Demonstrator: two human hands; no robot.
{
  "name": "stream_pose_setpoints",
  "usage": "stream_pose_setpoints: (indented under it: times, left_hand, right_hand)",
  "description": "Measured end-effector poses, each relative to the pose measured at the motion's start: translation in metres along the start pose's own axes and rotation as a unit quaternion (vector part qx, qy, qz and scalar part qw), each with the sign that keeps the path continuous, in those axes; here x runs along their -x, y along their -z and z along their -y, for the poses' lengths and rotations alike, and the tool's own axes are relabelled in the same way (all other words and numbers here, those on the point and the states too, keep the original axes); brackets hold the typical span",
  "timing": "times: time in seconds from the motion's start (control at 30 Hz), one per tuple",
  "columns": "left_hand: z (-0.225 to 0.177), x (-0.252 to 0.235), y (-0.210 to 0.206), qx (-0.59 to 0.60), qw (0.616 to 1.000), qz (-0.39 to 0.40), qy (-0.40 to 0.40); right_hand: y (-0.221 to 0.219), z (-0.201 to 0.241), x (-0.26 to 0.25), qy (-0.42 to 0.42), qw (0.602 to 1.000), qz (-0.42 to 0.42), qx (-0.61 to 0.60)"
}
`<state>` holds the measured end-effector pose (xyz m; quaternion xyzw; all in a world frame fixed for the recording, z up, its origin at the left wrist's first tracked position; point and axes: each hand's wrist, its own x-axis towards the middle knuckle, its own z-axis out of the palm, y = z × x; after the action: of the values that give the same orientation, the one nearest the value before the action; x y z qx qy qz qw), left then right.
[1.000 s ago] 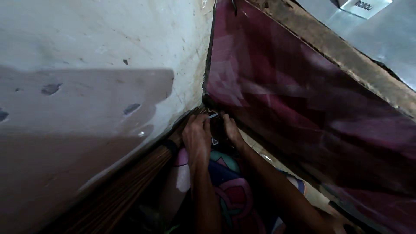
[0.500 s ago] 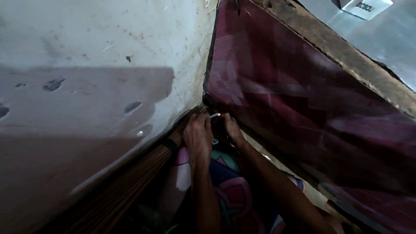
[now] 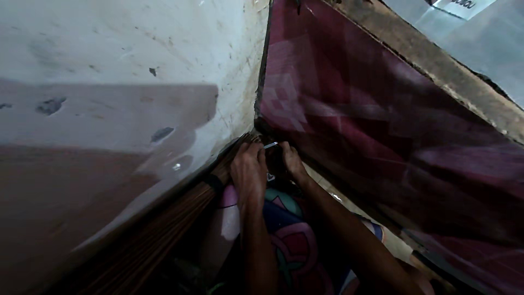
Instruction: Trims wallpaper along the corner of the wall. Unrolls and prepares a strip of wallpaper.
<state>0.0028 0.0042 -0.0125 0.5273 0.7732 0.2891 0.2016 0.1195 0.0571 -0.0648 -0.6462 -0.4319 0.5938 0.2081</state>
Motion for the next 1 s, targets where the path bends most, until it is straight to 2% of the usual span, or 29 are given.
stream_pose_setpoints:
  times: [1.0]
  left_hand:
    - [-0.0024, -0.0009, 0.0009, -0.008, 1.0, 0.008, 0.007]
  right_hand:
    - [0.0001, 0.0007, 0.0003, 0.01, 1.0, 0.004, 0.019]
